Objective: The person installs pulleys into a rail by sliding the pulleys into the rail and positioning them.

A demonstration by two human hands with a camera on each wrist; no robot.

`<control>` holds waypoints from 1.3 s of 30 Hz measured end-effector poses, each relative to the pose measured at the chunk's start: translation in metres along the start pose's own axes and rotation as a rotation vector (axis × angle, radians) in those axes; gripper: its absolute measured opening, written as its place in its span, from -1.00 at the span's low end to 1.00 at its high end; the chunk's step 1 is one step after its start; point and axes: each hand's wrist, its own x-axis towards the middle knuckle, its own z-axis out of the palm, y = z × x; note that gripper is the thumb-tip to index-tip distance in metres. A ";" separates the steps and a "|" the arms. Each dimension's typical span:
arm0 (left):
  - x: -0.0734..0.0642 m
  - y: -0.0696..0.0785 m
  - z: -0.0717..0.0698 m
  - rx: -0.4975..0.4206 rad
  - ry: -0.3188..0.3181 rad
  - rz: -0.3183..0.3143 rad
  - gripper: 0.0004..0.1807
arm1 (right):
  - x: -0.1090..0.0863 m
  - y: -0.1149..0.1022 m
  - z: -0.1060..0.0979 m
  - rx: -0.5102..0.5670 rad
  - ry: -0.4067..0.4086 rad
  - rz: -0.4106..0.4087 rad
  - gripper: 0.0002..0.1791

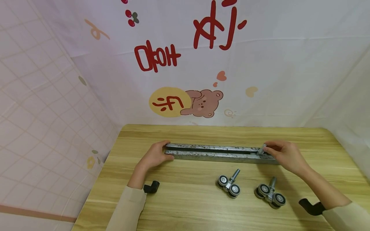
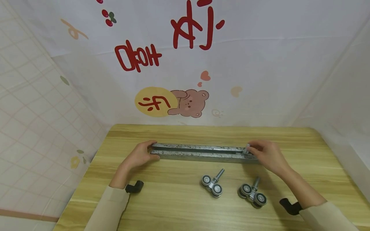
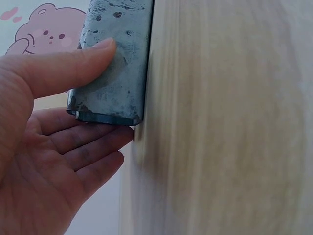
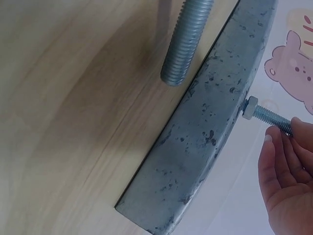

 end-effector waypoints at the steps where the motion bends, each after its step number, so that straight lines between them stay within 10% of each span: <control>1: 0.000 0.000 0.000 0.000 0.000 -0.002 -0.15 | 0.001 -0.001 0.000 0.003 0.001 -0.001 -0.77; 39: 0.000 -0.002 0.001 -0.022 -0.009 -0.013 -0.14 | 0.020 -0.026 0.024 -0.001 -0.096 -0.007 -0.77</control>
